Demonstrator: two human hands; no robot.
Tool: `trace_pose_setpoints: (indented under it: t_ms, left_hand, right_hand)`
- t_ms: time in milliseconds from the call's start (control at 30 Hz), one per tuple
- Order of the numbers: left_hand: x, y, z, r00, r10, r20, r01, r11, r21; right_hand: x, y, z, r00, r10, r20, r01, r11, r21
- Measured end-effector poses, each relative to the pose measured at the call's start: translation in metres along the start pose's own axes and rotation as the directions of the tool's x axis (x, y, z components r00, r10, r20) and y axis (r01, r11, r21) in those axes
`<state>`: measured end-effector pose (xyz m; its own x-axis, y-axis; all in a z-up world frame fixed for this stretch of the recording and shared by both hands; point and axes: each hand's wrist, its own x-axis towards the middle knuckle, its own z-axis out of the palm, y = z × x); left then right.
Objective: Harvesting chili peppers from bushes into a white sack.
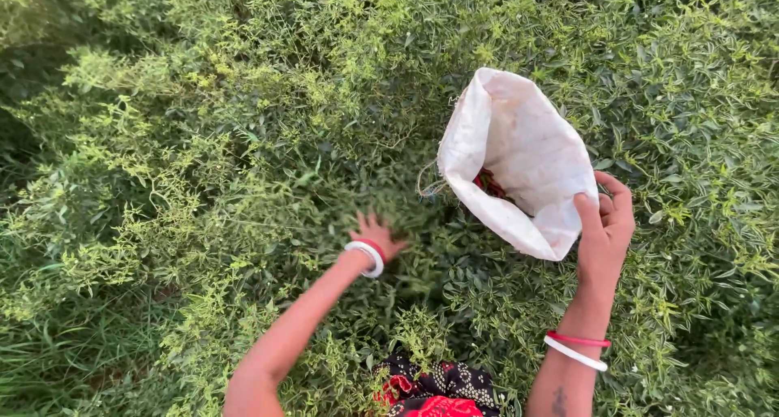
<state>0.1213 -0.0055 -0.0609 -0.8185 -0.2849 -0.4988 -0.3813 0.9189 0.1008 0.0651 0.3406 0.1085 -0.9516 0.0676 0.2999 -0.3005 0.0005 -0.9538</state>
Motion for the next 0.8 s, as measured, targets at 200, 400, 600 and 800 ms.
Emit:
trace_pose_setpoints:
  t_ms: [200,400,600,800]
  left_hand:
    - [0.000,0.021,0.033,0.995,0.101,0.004,-0.100,0.993,-0.054]
    - [0.004,0.014,0.029,0.997,0.079,-0.020,-0.079,0.996,-0.042]
    - [0.001,0.012,0.026,0.996,0.093,-0.013,-0.093,0.996,-0.012]
    - [0.019,-0.004,0.003,0.993,0.116,0.023,-0.116,0.993,0.015]
  right_hand:
    - [0.001,-0.001,0.002,1.000,-0.007,-0.004,0.007,1.000,0.028]
    - [0.004,0.003,0.002,1.000,-0.007,-0.022,0.008,0.998,0.056]
    - [0.000,-0.002,0.001,0.999,0.008,-0.031,-0.007,0.999,0.037]
    - [-0.001,-0.001,0.002,1.000,-0.020,-0.012,0.020,0.999,0.043]
